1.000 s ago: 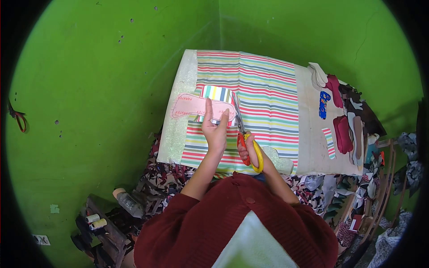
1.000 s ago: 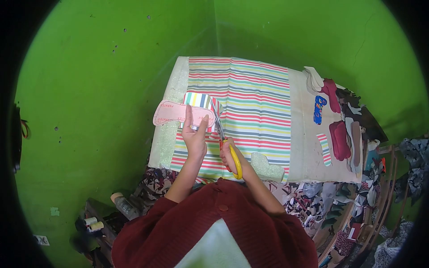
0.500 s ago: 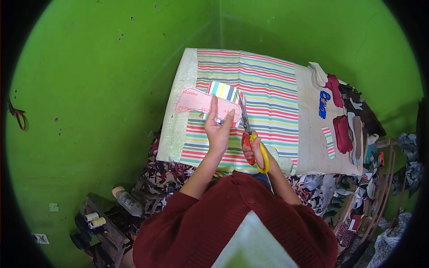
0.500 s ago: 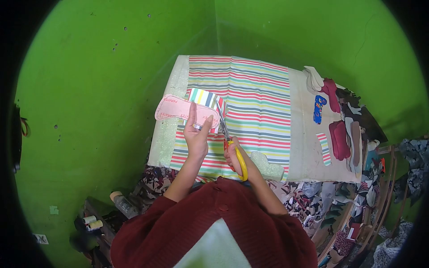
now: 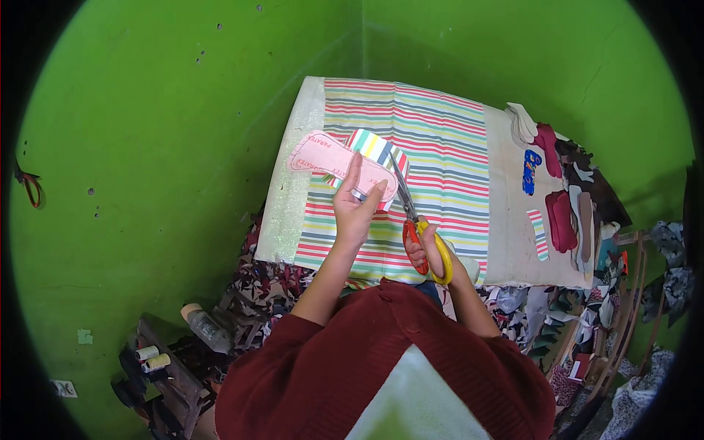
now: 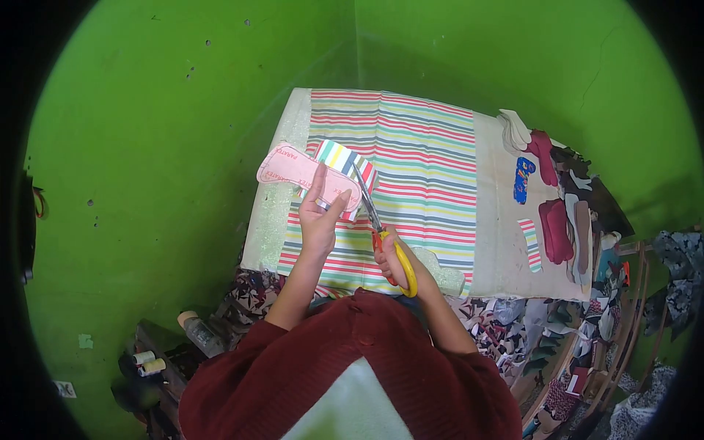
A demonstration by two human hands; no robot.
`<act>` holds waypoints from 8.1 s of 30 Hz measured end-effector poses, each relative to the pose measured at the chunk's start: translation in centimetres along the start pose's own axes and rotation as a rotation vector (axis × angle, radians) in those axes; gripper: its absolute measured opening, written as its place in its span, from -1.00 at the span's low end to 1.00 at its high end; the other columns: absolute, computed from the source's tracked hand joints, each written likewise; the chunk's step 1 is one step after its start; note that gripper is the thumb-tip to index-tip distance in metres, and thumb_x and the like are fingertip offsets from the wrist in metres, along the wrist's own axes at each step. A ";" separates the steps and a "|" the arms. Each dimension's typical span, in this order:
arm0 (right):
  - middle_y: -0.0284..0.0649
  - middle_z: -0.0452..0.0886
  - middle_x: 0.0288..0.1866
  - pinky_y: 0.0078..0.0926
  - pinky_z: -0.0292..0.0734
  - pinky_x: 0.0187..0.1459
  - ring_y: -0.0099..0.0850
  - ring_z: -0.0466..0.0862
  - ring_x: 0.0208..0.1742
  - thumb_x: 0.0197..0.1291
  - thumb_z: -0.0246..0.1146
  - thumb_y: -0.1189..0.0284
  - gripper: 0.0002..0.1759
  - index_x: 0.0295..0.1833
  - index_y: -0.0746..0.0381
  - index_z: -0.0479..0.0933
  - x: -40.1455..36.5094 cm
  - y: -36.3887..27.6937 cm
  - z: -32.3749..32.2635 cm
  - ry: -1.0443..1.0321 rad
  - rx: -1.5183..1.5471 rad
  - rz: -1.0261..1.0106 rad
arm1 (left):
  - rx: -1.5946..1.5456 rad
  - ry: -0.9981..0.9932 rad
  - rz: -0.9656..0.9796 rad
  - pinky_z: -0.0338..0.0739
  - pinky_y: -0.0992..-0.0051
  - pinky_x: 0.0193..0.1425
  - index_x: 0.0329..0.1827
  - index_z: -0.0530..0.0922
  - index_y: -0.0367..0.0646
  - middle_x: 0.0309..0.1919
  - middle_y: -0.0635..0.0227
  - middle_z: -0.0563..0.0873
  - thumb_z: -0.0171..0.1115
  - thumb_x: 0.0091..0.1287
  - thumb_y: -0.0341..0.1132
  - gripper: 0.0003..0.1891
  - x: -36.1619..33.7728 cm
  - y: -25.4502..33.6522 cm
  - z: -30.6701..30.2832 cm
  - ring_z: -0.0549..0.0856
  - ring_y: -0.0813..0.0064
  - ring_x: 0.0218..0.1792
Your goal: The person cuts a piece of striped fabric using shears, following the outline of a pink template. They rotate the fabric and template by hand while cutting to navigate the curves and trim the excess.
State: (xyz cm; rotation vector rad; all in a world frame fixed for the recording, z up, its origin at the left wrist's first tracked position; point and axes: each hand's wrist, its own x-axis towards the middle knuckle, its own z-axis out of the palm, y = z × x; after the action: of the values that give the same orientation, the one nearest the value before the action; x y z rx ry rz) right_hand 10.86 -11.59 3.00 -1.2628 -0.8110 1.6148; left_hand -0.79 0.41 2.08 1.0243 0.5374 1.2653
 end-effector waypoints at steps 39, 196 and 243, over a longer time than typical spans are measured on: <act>-0.47 0.15 -0.53 -0.87 0.06 -0.61 -0.77 0.11 -0.60 0.10 -0.24 -0.25 -0.34 -0.13 0.19 0.11 -2.0 0.5 -1.9 -0.047 -0.254 0.005 | -0.103 -0.186 -0.302 0.41 0.61 0.06 0.22 0.23 -0.35 0.11 0.24 0.41 0.17 0.05 -0.67 -0.40 -0.4 -0.5 -1.5 0.46 0.59 0.02; -0.35 0.25 -0.45 -0.78 0.21 -0.52 -0.68 0.23 -0.52 0.11 -0.28 -0.24 -0.36 -0.16 0.18 0.10 -4.9 1.8 -10.9 -0.019 -0.066 0.111 | -0.074 -0.017 -0.380 0.41 0.68 0.00 0.29 0.15 -0.22 0.14 0.30 0.38 0.13 0.12 -0.62 -0.37 -4.5 -5.9 9.1 0.45 0.68 -0.01; -0.44 0.25 -0.62 -0.77 0.07 -0.70 -0.70 0.15 -0.72 0.09 -0.51 -0.28 -0.21 -0.10 0.21 0.24 -3.4 1.5 -10.9 0.039 -0.016 0.012 | -0.215 -0.064 -0.515 0.45 0.63 0.03 0.30 0.14 -0.14 0.14 0.32 0.37 0.09 0.15 -0.64 -0.38 -5.2 -6.1 10.8 0.47 0.65 -0.01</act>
State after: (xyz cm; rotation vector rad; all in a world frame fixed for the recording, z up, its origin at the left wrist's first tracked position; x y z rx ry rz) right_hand 21.17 -15.61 0.05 -1.3089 -0.7942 1.5913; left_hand 9.72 -7.84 1.05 0.6844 0.5580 0.8087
